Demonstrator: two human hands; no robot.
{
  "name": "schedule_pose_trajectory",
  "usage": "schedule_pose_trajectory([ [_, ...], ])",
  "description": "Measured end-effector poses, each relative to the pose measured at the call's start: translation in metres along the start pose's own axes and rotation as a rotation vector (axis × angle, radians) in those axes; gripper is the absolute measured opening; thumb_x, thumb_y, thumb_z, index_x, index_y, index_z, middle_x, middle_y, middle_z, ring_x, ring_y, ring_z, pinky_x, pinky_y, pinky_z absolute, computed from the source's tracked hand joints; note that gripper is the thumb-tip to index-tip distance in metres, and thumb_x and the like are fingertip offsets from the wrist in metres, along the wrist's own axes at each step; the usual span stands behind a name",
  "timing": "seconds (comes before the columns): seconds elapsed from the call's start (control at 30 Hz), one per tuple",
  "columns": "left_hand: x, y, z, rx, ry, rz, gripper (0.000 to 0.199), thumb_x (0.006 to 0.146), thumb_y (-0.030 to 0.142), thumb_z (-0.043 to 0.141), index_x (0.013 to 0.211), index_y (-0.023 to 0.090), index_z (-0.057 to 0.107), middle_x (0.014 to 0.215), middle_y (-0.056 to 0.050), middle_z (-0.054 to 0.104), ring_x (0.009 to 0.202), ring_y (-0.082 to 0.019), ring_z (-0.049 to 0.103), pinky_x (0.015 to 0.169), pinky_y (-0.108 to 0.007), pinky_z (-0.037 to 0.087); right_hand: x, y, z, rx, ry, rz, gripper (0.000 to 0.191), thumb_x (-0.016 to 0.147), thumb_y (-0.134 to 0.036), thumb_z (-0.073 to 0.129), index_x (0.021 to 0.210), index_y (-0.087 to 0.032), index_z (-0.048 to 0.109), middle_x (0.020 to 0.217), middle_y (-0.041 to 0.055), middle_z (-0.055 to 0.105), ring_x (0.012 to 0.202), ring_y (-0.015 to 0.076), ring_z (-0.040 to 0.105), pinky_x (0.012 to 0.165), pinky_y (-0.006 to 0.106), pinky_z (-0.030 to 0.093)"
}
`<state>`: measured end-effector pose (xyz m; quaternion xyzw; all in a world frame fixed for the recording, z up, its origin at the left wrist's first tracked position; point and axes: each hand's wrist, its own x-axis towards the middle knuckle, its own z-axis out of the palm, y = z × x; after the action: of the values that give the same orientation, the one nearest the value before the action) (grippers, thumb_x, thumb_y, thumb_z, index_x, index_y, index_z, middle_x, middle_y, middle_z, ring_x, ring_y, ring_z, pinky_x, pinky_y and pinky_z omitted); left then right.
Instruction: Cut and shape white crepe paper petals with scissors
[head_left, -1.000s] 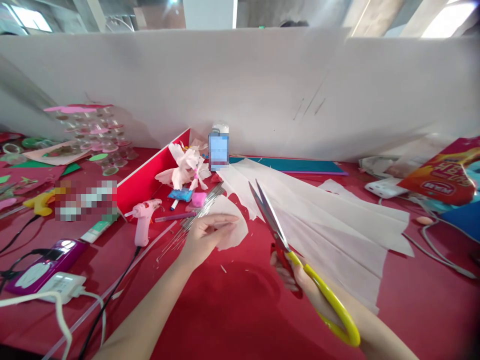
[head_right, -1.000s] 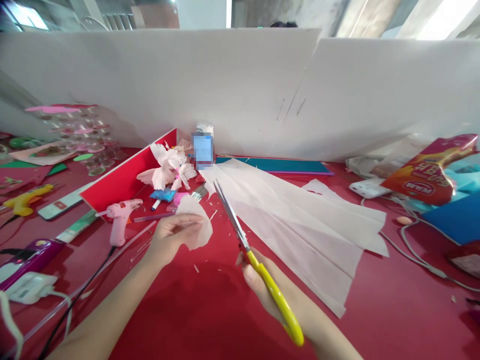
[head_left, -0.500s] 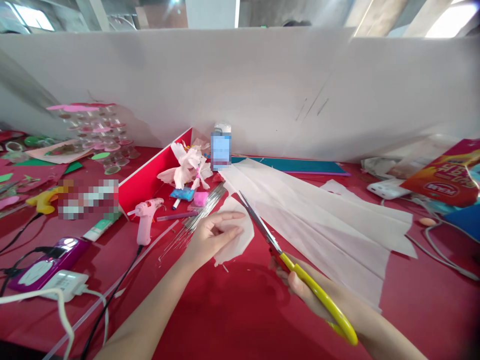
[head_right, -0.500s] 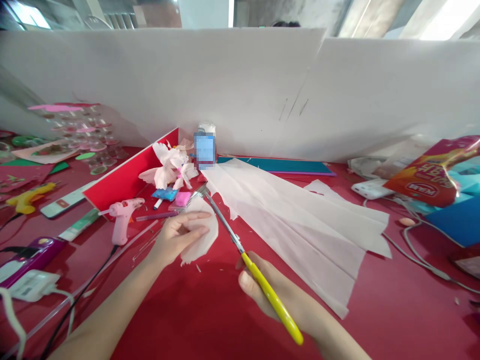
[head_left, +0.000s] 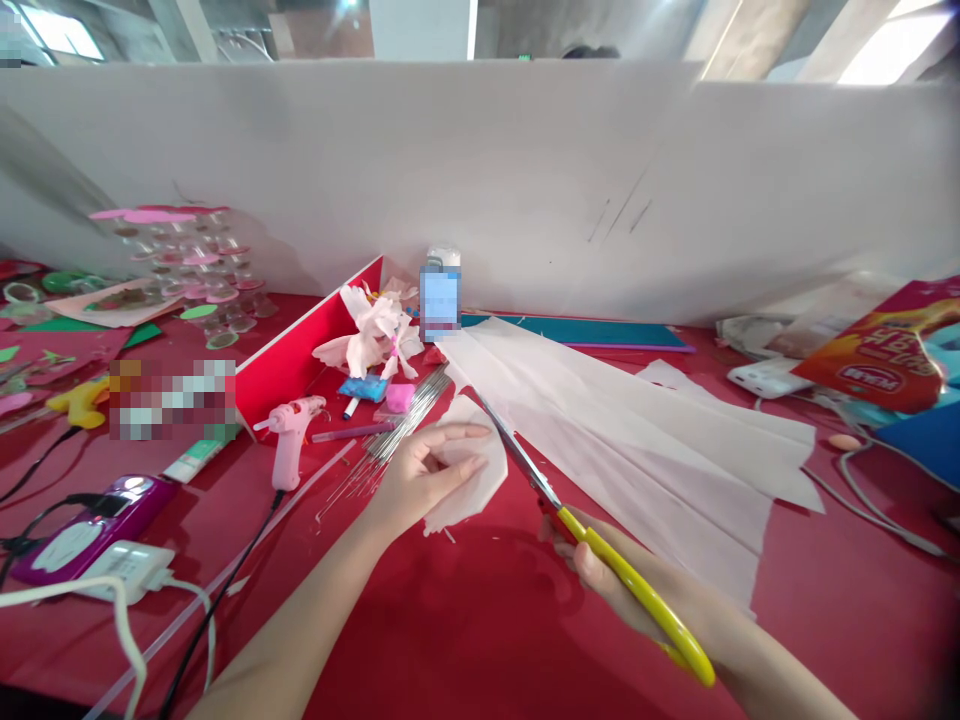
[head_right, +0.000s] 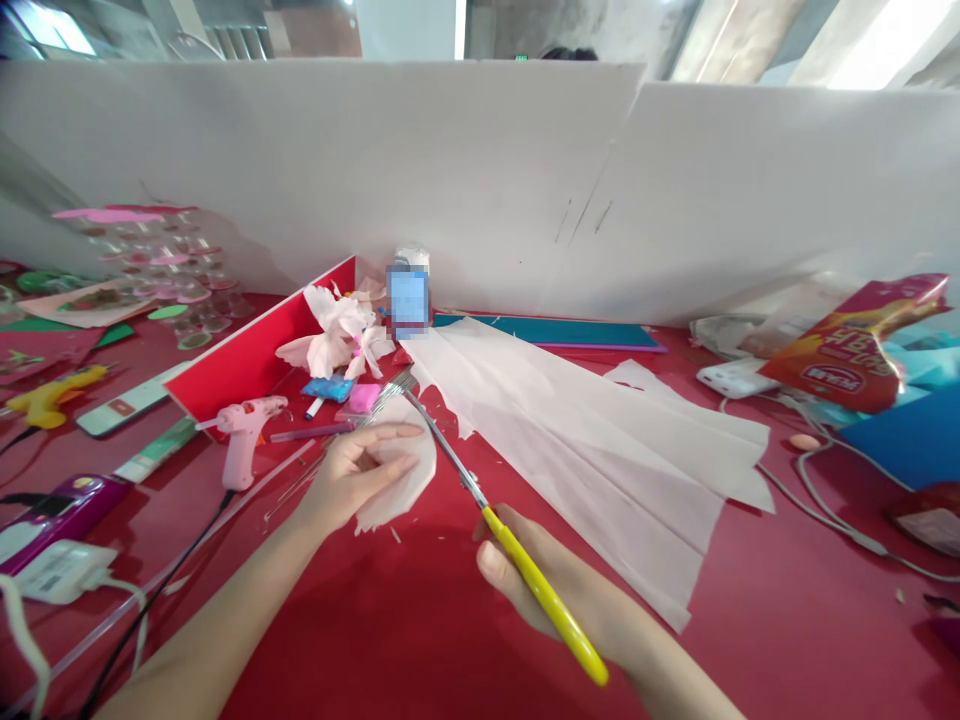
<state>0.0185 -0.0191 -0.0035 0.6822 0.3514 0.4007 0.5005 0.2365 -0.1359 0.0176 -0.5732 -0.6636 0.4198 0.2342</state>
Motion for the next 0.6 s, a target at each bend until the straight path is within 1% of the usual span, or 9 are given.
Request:
schedule_pose_trajectory([
  [0.13,-0.0007,0.0010,-0.0002,-0.007,-0.013,0.000,0.025,0.080,0.035,0.070,0.103,0.024,0.072,0.108,-0.004,0.073,0.097,-0.020,0.067,0.081,-0.026,0.054,-0.0001,0.0026,0.0009,-0.010,-0.010,0.009,0.047,0.089,-0.066,0.034,0.084,-0.022,0.052,0.075,0.0048,0.055,0.066,0.0205,0.052,0.058,0.032,0.047],
  [0.27,-0.0004,0.0014,-0.0005,-0.009,-0.018,0.010,0.025,0.081,0.035,0.070,0.103,0.025,0.072,0.109,-0.004,0.073,0.098,-0.020,0.067,0.082,-0.026,0.053,-0.0010,0.0016,0.0015,-0.015,0.005,-0.002,0.043,0.089,-0.063,0.036,0.080,-0.023,0.047,0.074,0.0032,0.052,0.064,0.0187,0.049,0.057,0.031,0.046],
  [0.4,-0.0007,0.0020,-0.0003,-0.004,-0.020,0.012,0.024,0.080,0.034,0.071,0.102,0.024,0.072,0.109,-0.003,0.073,0.099,-0.020,0.066,0.080,-0.024,0.053,-0.0009,-0.0024,0.0012,-0.007,-0.008,0.002,0.041,0.091,-0.061,0.035,0.078,-0.023,0.043,0.072,0.0008,0.047,0.062,0.0170,0.045,0.058,0.031,0.044],
  [0.5,-0.0012,0.0027,0.0001,-0.003,-0.013,0.013,0.024,0.079,0.034,0.071,0.101,0.023,0.072,0.108,-0.004,0.073,0.098,-0.020,0.066,0.076,-0.023,0.053,-0.0007,-0.0006,0.0021,0.027,-0.020,0.001,0.039,0.092,-0.059,0.037,0.083,-0.023,0.046,0.072,-0.0008,0.045,0.062,0.0152,0.042,0.059,0.029,0.043],
  [0.6,-0.0015,0.0035,0.0006,0.019,0.004,0.010,0.026,0.079,0.035,0.071,0.102,0.023,0.072,0.108,-0.004,0.073,0.094,-0.020,0.067,0.070,-0.023,0.053,-0.0021,0.0072,0.0042,0.091,-0.002,-0.002,0.040,0.092,-0.060,0.041,0.088,-0.022,0.053,0.071,-0.0015,0.045,0.061,0.0136,0.040,0.057,0.026,0.044],
])
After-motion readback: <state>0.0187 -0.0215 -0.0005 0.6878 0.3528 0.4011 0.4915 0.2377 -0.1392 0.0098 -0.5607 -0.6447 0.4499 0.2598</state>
